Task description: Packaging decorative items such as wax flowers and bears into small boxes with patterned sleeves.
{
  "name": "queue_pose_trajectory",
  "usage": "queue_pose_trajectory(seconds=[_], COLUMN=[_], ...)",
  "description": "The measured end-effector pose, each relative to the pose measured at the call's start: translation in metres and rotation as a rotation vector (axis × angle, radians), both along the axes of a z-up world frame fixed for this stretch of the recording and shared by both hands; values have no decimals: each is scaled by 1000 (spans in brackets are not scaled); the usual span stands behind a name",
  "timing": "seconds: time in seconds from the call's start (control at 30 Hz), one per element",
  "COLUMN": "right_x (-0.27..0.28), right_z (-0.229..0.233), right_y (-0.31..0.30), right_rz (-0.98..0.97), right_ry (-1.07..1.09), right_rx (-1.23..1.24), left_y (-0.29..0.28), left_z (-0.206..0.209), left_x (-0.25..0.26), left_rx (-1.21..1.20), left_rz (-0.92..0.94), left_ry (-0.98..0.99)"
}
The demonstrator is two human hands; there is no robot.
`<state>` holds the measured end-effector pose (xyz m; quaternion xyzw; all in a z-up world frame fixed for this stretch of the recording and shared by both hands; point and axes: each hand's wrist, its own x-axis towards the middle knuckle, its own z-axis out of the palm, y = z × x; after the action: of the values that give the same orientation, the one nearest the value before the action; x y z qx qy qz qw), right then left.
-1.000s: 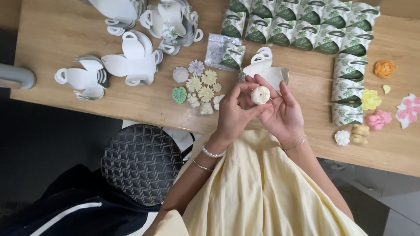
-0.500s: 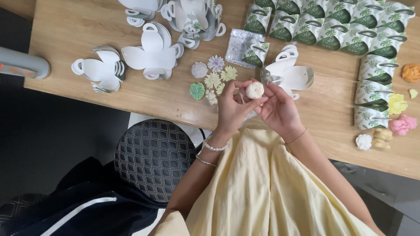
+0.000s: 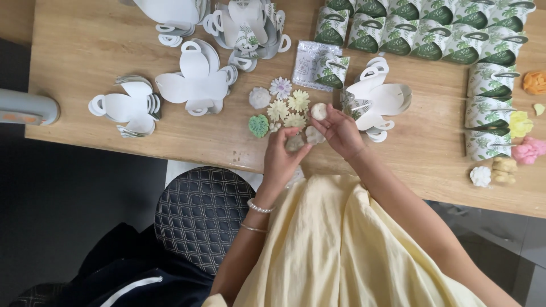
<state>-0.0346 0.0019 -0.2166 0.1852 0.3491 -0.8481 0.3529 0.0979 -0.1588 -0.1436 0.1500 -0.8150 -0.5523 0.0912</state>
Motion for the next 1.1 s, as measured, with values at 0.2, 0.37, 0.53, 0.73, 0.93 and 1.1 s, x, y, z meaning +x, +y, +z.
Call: queue_pose_trajectory(seconds=[0.2,0.37,0.53,0.73,0.93,1.1], right_x=[-14,-20,-28,-34,-37,-36], right_z=[-68,-84,-129,-107,-99,-78], right_y=[-14,-17,-7,-16,-15,-20], right_rz=[-92,-115,-185,-187,-32,107], right_ry=[175,354,565,508,692,792], right_rx=[292,613,736,679,867,1034], left_y=[-24,-22,-14,-12,-14,-10], left_z=[11,6,5,1,8,-1], left_x=[20,24,23,16,8,0], left_rx=[50,126,170,181,179,216], left_rz=[63,106,89,67,66,66], left_ry=[-42,-109,-111,-125,-137,-76])
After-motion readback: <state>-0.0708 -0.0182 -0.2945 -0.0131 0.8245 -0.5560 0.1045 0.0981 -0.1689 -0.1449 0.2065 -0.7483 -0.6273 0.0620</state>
